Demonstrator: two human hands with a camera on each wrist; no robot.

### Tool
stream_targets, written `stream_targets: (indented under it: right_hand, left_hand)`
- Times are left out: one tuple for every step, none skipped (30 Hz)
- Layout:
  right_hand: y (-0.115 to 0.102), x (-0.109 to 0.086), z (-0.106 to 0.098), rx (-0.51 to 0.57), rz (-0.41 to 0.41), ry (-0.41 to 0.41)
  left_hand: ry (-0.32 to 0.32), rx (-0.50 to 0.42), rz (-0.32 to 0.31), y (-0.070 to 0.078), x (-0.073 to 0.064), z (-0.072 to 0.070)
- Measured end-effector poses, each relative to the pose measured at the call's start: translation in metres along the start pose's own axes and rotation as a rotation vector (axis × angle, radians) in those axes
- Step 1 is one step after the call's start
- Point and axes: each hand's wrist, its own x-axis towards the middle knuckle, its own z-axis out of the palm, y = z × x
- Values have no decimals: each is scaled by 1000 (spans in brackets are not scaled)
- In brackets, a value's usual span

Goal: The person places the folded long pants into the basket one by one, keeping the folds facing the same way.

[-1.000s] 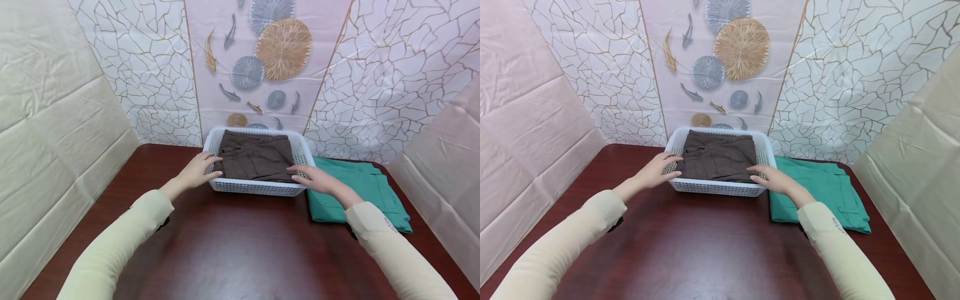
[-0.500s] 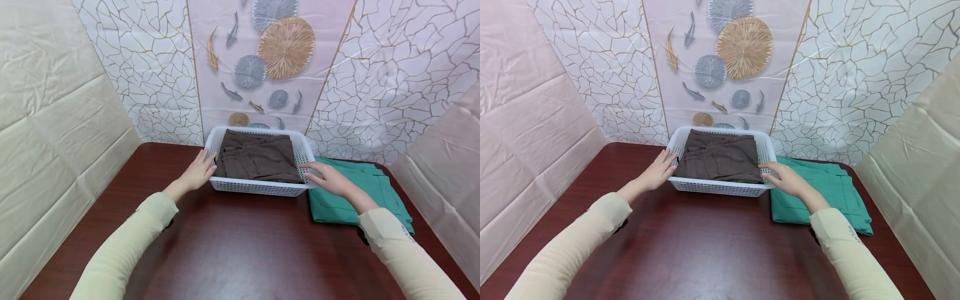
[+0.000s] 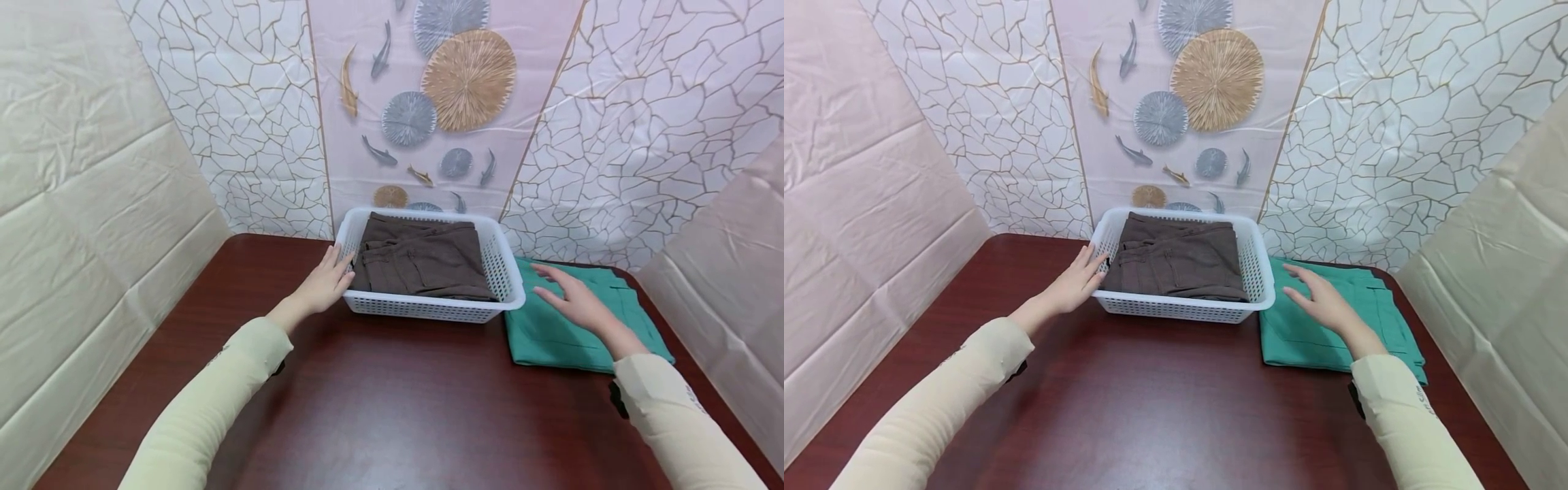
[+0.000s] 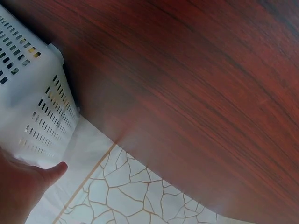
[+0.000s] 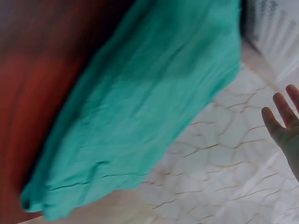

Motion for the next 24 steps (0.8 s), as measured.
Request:
stream_targets:
  right_hand:
    - [5,-2,0,-6,25,-9]
    - [9,-4,-1,-11,48,-18]
    - [13,-5,-1,-14,67,-27]
    - [17,-7,-1,-20,79,-33]
    - [21,-9,-1,-27,87,-39]
    - [25,-10,-1,-32,91,-44]
    - [28,-12,-1,-36,91,-46]
    - [31,-13,-1,-41,88,-45]
    - [34,-14,0,-50,87,-47]
    - [37,-15,0,-59,87,-50]
    - [39,-16,0,-69,90,-55]
    - [41,-17,1,-79,95,-63]
    - [44,-18,1,-96,102,-76]
    - [47,-19,2,-111,113,-92]
    - [50,-19,3,-121,122,-111]
    - [53,-20,4,-126,131,-135]
    - [56,-20,6,-132,142,-159]
    - [59,-21,8,-133,152,-180]
    - [61,-22,10,-135,161,-199]
    - [64,-23,12,-136,171,-214]
    - [66,-25,14,-141,181,-229]
    - [67,-26,17,-148,194,-242]
    - [69,-27,19,-157,207,-252]
    - [69,-29,20,-162,222,-262]
  left_hand:
    - [-4,-4,-3,1,0,0]
    - [-8,-10,-7,1,0,-1]
    - [-11,-11,-10,1,0,-1]
    - [-9,-12,-9,2,0,-1]
    - [-10,-13,-11,2,0,-1]
    - [-8,-12,-12,2,1,0]
    - [-7,-12,-13,1,1,0]
    - [-5,-13,-14,1,1,0]
    - [-2,-11,-14,0,1,1]
    - [-1,-13,-15,0,1,1]
    - [-1,-15,-18,0,1,1]
    - [0,-15,-19,0,1,1]
    - [0,-15,-19,0,1,1]
    - [0,-14,-18,0,1,1]
    - [-1,-14,-19,1,0,1]
    - [0,-15,-20,0,0,0]
    - [0,-16,-22,0,0,0]
    - [3,-15,-23,0,0,0]
    - [4,-18,-24,0,0,-1]
    - [4,-22,-25,0,0,-1]
    - [2,-23,-26,0,0,-1]
    - [-1,-23,-27,0,0,0]
    - [-1,-20,-24,0,0,0]
    - [-4,-21,-21,-1,0,1]
